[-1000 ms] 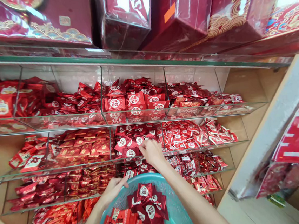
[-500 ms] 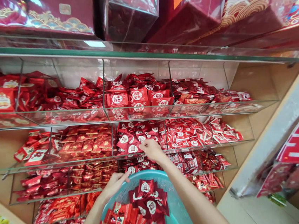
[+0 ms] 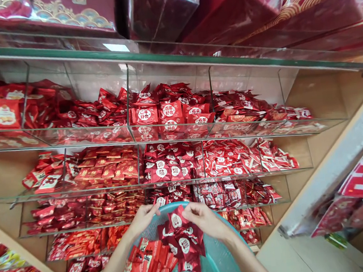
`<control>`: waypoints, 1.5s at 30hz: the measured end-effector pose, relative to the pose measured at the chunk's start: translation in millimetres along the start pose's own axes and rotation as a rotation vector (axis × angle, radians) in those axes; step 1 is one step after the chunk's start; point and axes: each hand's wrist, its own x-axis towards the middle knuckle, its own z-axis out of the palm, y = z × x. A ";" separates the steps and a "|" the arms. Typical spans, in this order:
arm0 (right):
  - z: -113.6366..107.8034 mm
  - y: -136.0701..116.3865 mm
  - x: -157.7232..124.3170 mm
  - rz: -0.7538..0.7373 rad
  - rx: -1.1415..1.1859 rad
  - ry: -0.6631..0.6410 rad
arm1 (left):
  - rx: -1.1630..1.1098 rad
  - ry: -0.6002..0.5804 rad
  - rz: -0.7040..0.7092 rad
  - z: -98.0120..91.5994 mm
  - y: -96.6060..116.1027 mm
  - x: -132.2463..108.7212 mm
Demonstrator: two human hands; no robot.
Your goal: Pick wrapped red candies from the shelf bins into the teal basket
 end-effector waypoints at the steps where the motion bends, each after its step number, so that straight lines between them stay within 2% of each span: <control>1: 0.1 9.5 -1.4 0.040 0.008 -0.041 | 0.023 0.019 0.006 0.6 -0.2 -0.5; 4: -2.7 32.9 -3.5 0.159 0.024 -0.154 | 0.076 0.047 0.018 1.5 0.1 -1.8; 8: -5.9 53.1 -5.1 0.286 0.060 -0.210 | 0.078 0.065 0.041 1.9 0.5 -1.8; 14: -5.9 54.4 -7.6 0.488 0.197 -0.182 | 0.104 0.072 0.014 2.5 3.6 -1.5; 21: -24.2 45.4 -10.9 0.418 0.327 0.022 | 0.117 0.094 -0.030 4.5 2.5 -0.1; 27: -25.4 58.2 -13.2 0.527 0.198 -0.062 | 0.128 0.102 -0.013 5.1 -3.5 1.9; 30: -20.3 63.5 -12.4 0.552 0.151 -0.061 | 0.127 0.091 -0.004 4.3 -2.7 1.9; 36: -15.7 75.2 -11.1 0.584 0.211 -0.029 | 0.128 0.085 0.001 4.1 -1.3 2.3; 39: -14.4 79.5 -11.5 0.641 0.208 -0.063 | 0.133 0.078 -0.004 4.1 -0.3 2.1; 45: -6.0 83.9 -11.3 0.729 0.061 -0.121 | 0.138 0.073 -0.010 3.7 0.4 1.3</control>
